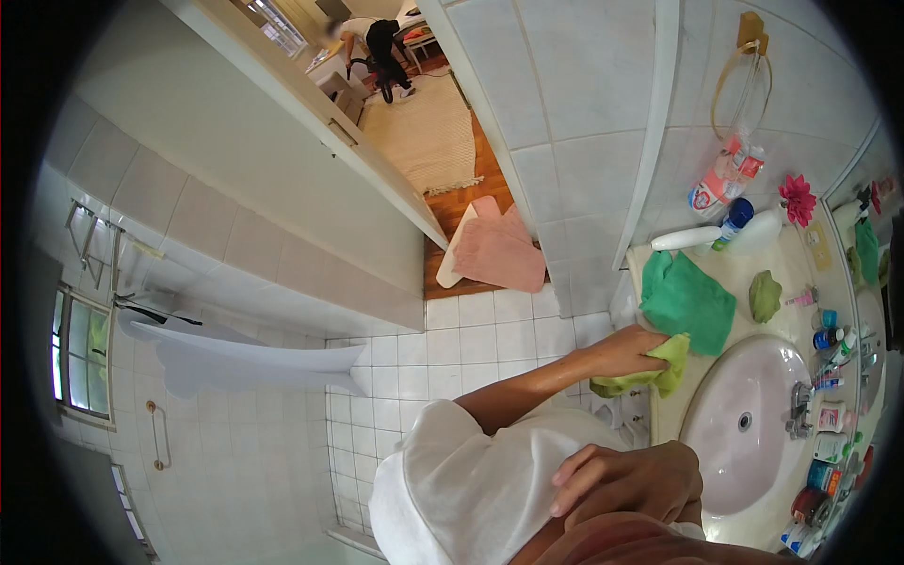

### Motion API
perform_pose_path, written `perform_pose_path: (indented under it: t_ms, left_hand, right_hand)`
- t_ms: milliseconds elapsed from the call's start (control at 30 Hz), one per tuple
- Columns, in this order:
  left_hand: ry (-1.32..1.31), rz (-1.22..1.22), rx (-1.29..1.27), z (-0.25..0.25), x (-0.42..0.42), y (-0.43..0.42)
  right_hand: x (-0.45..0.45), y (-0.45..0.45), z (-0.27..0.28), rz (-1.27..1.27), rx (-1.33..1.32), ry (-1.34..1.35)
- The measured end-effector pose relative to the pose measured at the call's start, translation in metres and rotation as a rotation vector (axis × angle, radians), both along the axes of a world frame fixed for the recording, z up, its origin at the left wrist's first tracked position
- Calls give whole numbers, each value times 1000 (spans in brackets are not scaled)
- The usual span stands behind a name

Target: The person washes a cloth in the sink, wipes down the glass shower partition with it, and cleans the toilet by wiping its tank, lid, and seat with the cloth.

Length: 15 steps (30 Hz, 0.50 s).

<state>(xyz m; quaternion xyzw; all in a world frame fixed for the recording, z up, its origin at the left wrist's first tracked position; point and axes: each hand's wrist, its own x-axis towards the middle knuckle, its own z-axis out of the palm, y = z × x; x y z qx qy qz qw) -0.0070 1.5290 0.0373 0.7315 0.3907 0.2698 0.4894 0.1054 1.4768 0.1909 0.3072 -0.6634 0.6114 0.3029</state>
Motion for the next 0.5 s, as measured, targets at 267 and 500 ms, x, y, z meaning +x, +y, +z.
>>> perform_pose_path:
  t_ms: [267, 500]
  left_hand:
    - [-14, 0, -39, -1, 2, 0]
    - [-21, -2, -21, 2, 2, 1]
  right_hand:
    - [7, 3, -12, 115, -17, -10]
    - [4, 2, -15, 132, -19, -27]
